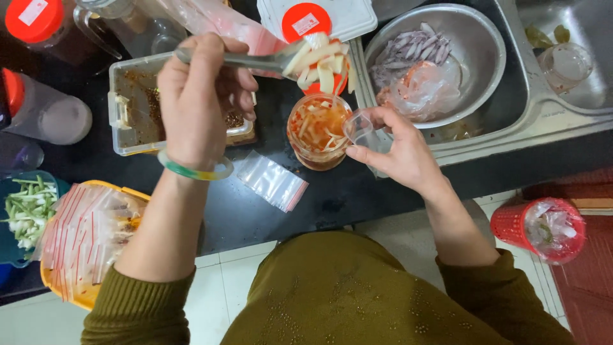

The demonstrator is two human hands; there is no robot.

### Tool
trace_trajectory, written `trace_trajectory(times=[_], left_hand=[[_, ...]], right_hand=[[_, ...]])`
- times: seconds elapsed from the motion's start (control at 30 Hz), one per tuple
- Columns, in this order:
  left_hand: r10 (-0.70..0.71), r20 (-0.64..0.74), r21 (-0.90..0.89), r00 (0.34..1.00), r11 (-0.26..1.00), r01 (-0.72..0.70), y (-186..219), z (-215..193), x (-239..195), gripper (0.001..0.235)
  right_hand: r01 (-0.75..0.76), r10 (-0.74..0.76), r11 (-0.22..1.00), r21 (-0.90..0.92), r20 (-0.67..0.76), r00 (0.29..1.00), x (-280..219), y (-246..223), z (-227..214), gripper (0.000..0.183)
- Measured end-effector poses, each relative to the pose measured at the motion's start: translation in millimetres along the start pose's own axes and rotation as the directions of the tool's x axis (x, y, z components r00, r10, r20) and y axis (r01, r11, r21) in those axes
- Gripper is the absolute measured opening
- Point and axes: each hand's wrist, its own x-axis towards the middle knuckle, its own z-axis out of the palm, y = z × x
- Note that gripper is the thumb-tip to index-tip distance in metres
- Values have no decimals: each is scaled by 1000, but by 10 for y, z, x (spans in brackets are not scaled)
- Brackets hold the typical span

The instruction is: The person portions pickled vegetables and chili oil into small plastic bags, using a spoon to scoop ingredients from larger containers and then sealing each bag.

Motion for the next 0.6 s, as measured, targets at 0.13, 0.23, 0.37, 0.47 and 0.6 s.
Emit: trace_trajectory(times=[0.13,0.23,0.37,0.47,0.6], left_hand=[[138,102,-18,985,990,-137,262,124,15,33],[87,90,-2,992,996,-87,332,156,12,34],[102,141,81,985,990,-114,291,195,-48,41],[60,136,149,989,985,-81,168,178,-80,30],[-6,171,314,985,948,-49,64,214,-88,27]], right_hand=[[-32,34,997,63,-28,999,-5,22,42,63],[-26,30,996,83,-47,998,17,-81,21,60],[18,-5,992,123,-109,994,-12,-60,15,65],[23,-12,994,111,-102,995,-17,-151,-40,64],[50,-42,997,62,-128,991,4,-203,-61,66]])
